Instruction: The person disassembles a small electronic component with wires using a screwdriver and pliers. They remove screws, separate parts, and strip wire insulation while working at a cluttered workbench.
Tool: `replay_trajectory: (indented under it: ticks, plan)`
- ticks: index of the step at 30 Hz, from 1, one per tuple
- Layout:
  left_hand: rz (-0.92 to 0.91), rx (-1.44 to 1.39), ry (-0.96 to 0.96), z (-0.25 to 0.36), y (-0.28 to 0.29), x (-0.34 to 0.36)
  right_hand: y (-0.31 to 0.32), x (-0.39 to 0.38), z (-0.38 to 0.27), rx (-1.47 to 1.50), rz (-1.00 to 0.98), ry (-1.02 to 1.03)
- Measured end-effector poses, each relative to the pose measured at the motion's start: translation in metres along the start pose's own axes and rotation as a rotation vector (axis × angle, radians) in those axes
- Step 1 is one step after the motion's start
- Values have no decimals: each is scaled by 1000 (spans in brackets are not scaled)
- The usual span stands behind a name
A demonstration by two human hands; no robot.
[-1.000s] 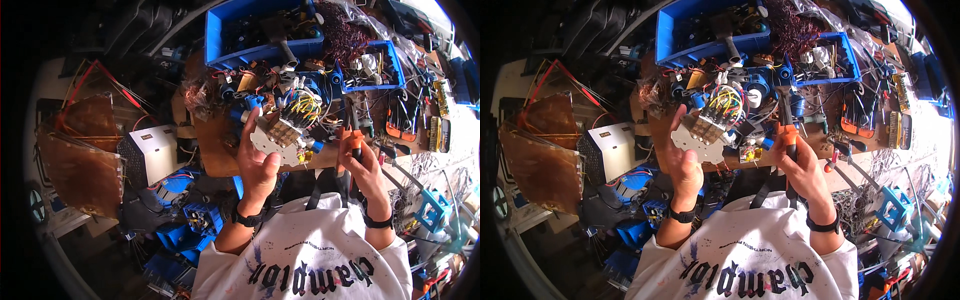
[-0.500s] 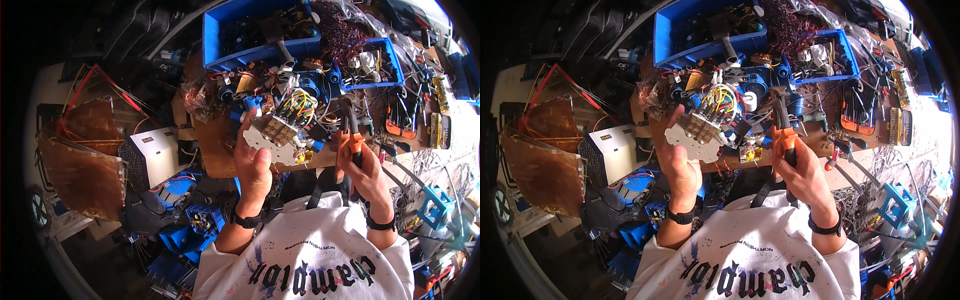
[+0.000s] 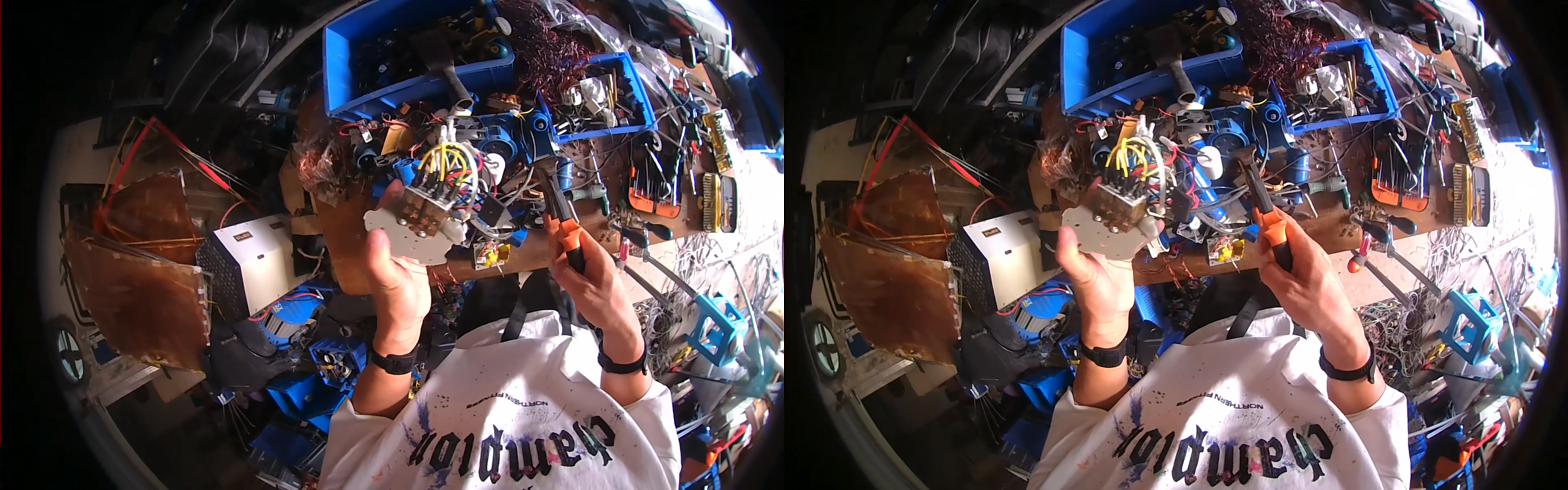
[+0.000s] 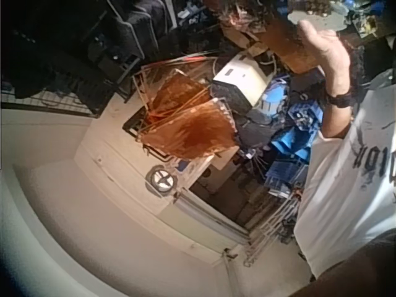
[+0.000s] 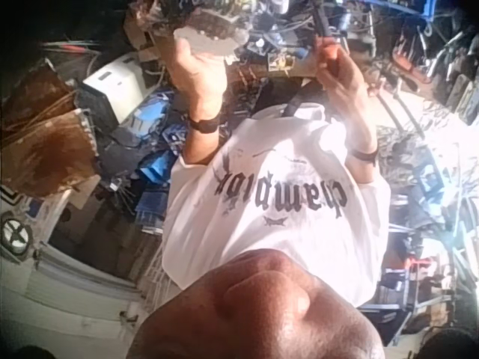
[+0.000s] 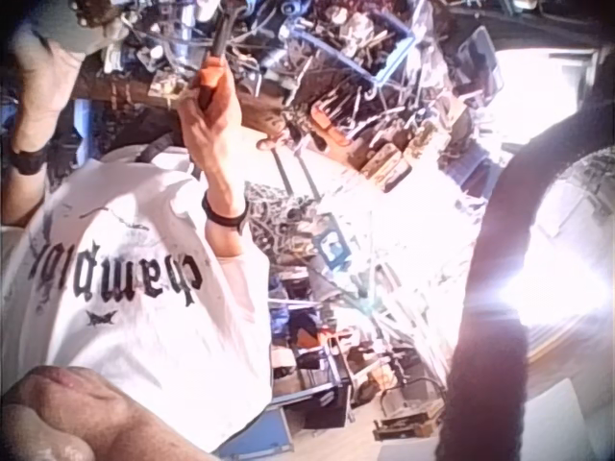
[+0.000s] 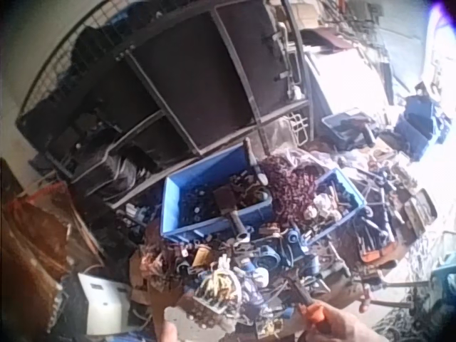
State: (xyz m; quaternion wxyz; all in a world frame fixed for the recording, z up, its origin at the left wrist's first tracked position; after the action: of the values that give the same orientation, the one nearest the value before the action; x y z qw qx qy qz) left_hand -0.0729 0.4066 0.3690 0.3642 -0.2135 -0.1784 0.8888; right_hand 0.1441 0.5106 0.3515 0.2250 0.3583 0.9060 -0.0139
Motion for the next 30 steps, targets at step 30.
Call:
replay_trajectory:
  ticks: [30]
  plan:
    - [-166,-1049,414,-1,-1,-17,-68,43,7,1447,-40,-75]
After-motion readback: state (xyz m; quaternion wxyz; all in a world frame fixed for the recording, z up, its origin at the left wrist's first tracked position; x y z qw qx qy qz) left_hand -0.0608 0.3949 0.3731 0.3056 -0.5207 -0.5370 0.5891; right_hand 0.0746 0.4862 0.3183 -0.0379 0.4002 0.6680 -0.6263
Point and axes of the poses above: each hand's wrist, its own x-axis towards the middle knuckle, its own y-axis out of the back of the hand, z = x × y, the point moved 3 cm from there along x, towards the middle knuckle, and after that the axes turned 10 degrees about -x, right-handed, at the moved point
